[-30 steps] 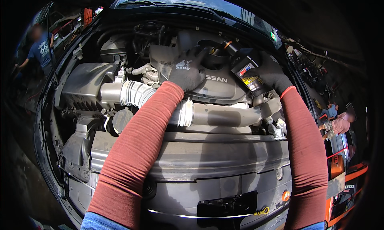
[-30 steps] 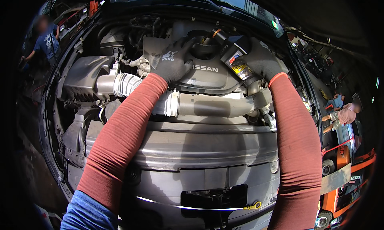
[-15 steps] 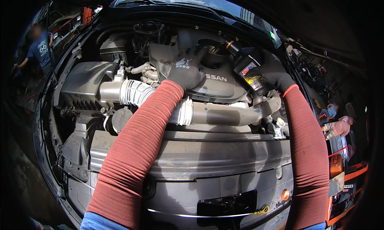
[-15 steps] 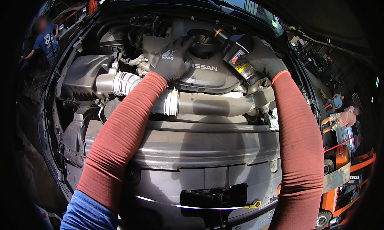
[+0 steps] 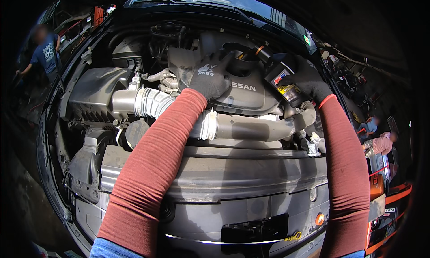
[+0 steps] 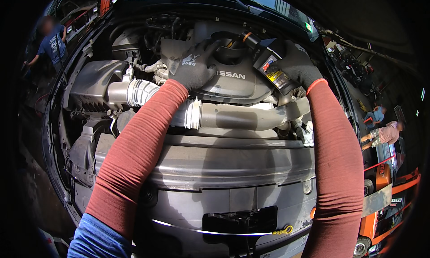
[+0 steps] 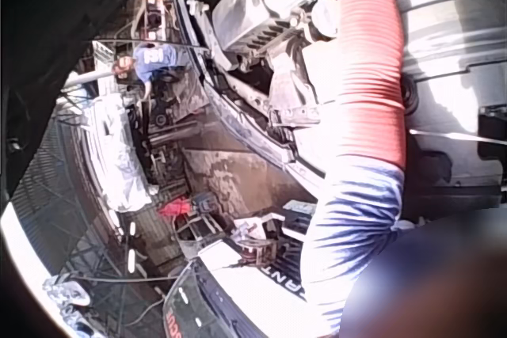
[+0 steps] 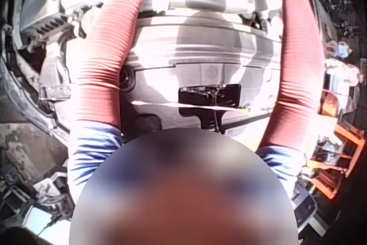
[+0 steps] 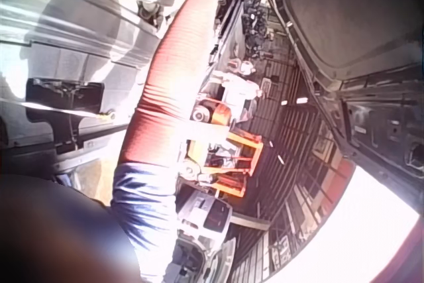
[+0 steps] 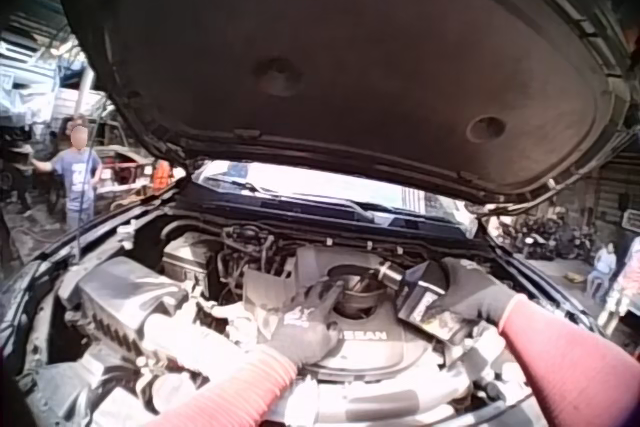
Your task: The person checks the engine oil level by removing and wiping the dipstick, then reinserts it. They open a bottle of engine oil and pour it into the engine, then recheck the oil level with the dipstick.
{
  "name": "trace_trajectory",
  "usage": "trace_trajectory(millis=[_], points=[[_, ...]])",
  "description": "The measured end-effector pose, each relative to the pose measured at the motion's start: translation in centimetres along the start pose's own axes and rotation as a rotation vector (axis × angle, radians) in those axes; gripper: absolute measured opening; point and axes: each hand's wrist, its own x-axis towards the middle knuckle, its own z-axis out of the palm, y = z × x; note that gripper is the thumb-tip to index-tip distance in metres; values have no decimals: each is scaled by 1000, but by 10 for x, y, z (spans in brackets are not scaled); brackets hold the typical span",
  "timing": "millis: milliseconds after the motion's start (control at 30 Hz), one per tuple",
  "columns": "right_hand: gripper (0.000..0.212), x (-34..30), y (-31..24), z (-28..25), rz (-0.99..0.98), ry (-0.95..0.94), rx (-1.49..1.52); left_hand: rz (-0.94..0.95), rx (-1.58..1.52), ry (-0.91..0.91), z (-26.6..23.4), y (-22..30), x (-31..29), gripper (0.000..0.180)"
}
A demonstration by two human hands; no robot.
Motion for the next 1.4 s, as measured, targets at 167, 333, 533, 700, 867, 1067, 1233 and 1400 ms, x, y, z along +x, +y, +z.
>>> trace_trajectory(millis=[167,333,533,700,867,1067,1233,1400], points=[[92,2,3,0,-10,2,-9,8,2,6,0,0,-1,76],[94,3,4,3,-39,38,-23,2,31,11,1,0,-2,75],[96,-1,1,-1,-26,24,-31,3,18,-5,1,-1,0,75],[95,0,0,-2,-31,18,-28,-10,27,-18,1,-1,0,75],[95,1,0,-4,-36,11,-25,-13,24,-40,1,-2,1,74],[98,1,1,-5,-41,-4,-31,-34,51,-65,-4,2,2,76],[106,5,5,-1,-43,35,-67,-41,38,-86,-8,3,2,78],[108,8,7,-2,-52,17,-57,-32,19,-80,-5,1,2,79]])
